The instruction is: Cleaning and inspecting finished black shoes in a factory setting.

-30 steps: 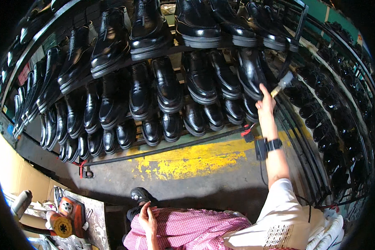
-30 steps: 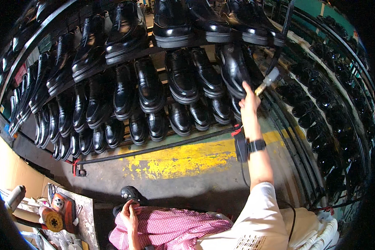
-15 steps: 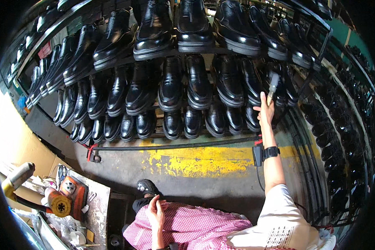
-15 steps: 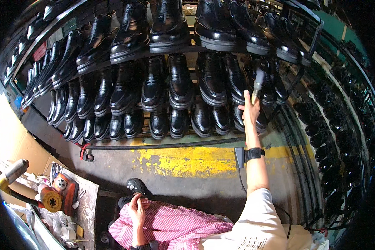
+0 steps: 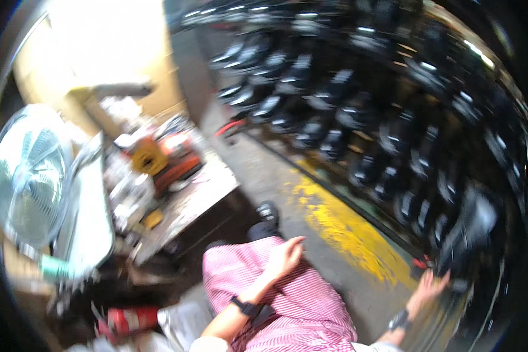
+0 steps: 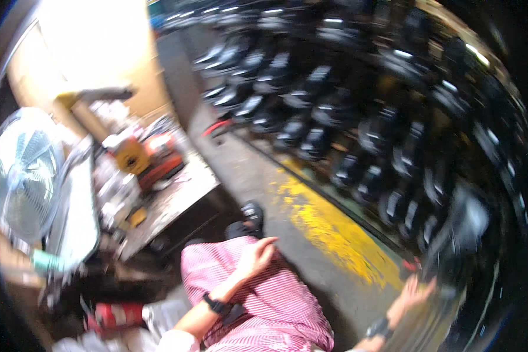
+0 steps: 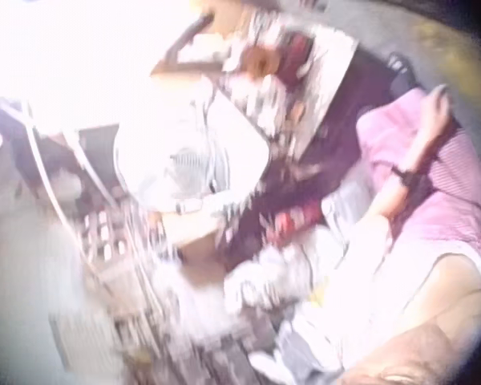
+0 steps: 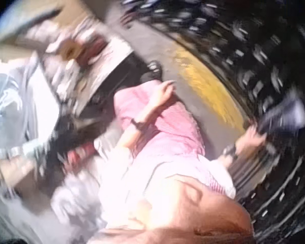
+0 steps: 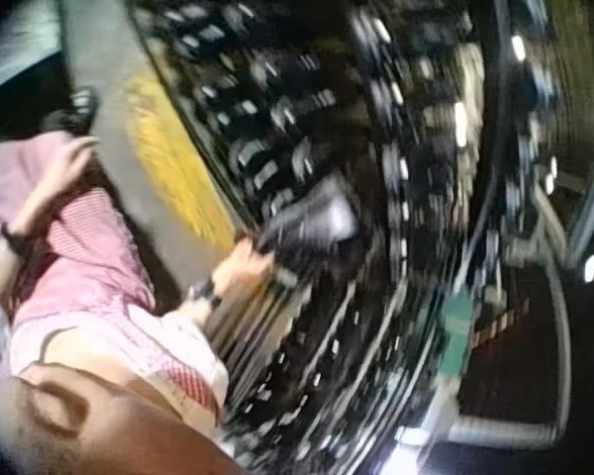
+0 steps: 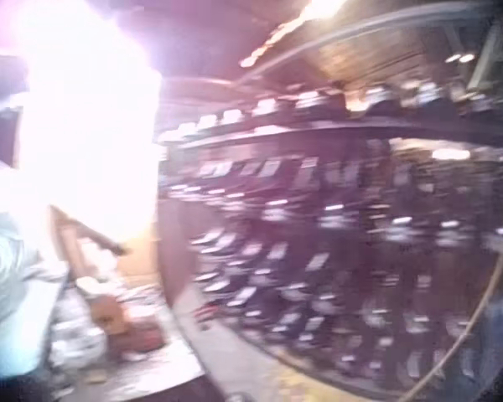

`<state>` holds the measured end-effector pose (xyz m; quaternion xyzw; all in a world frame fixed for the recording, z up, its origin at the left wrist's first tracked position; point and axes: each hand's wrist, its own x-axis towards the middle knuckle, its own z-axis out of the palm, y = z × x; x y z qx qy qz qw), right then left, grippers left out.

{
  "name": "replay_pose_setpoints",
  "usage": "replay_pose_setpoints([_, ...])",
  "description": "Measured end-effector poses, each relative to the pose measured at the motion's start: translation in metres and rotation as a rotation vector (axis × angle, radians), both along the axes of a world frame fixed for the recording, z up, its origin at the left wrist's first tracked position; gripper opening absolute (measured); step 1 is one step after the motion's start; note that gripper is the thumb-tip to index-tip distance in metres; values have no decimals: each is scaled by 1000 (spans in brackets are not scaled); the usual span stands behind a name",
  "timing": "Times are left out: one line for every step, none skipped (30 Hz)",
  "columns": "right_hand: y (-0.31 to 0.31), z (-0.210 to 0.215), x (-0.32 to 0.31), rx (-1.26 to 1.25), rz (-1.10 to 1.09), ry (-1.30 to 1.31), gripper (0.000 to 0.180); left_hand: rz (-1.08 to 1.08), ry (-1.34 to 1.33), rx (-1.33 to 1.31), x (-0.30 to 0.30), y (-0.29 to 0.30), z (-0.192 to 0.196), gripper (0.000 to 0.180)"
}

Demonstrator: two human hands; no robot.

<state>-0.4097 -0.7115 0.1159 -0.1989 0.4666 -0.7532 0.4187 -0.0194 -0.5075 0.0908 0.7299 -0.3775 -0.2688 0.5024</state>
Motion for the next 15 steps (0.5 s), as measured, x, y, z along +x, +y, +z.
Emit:
replay_pose_setpoints([18, 16, 14, 126, 22, -382, 54, -38, -39, -9, 2, 0, 1, 29])
replay_pose_setpoints([19, -38, -46, -181, 757, -610, 57, -51, 12, -49, 1, -3, 3, 29])
replay_pose_setpoints([31, -53, -35, -186, 763, -468, 62, -58, 46, -66, 4, -1, 3, 30])
replay_pose_setpoints([37, -67, -33, -58, 730, -482, 60, -71, 126, -32, 8, 1, 6, 31])
replay_pose_setpoints([43, -73, -13, -84, 849, -513, 53, -95, 209, -2, 9, 3, 11, 34])
replay_pose_setpoints([42, -79, 1, -151, 1033, -494, 48, -135, 194, -21, 6, 3, 17, 43])
replay_pose_setpoints([38, -81, 17, -228, 1211, -469, 44, -183, 180, -44, 0, -2, 26, 55])
replay_pose_setpoints([38, -85, 36, -146, 1236, -510, 40, -210, 162, -77, -8, -5, 36, 71])
replay_pose_setpoints([45, -76, 65, -34, 1267, -481, 37, -238, 143, -107, -16, -6, 46, 89])
replay_pose_setpoints([56, -61, 96, 217, 1164, -511, 39, -215, 103, -133, -22, -10, 54, 99])
replay_pose_setpoints([66, -47, 121, 460, 1044, -526, 42, -200, 64, -162, -27, -15, 62, 109])
replay_pose_setpoints([71, -45, 137, 497, 1157, -417, 45, -176, 136, -159, -30, -19, 73, 115])
replay_pose_setpoints([76, -45, 154, 532, 1264, -302, 50, -108, 78, -204, -31, -21, 80, 115])
replay_pose_setpoints([81, -43, 171, 430, 1447, -266, 54, 9, 62, -223, -28, -20, 77, 115])
replay_pose_setpoints([87, -35, 191, 326, 1636, -228, 59, 136, 44, -238, -22, -17, 73, 116])
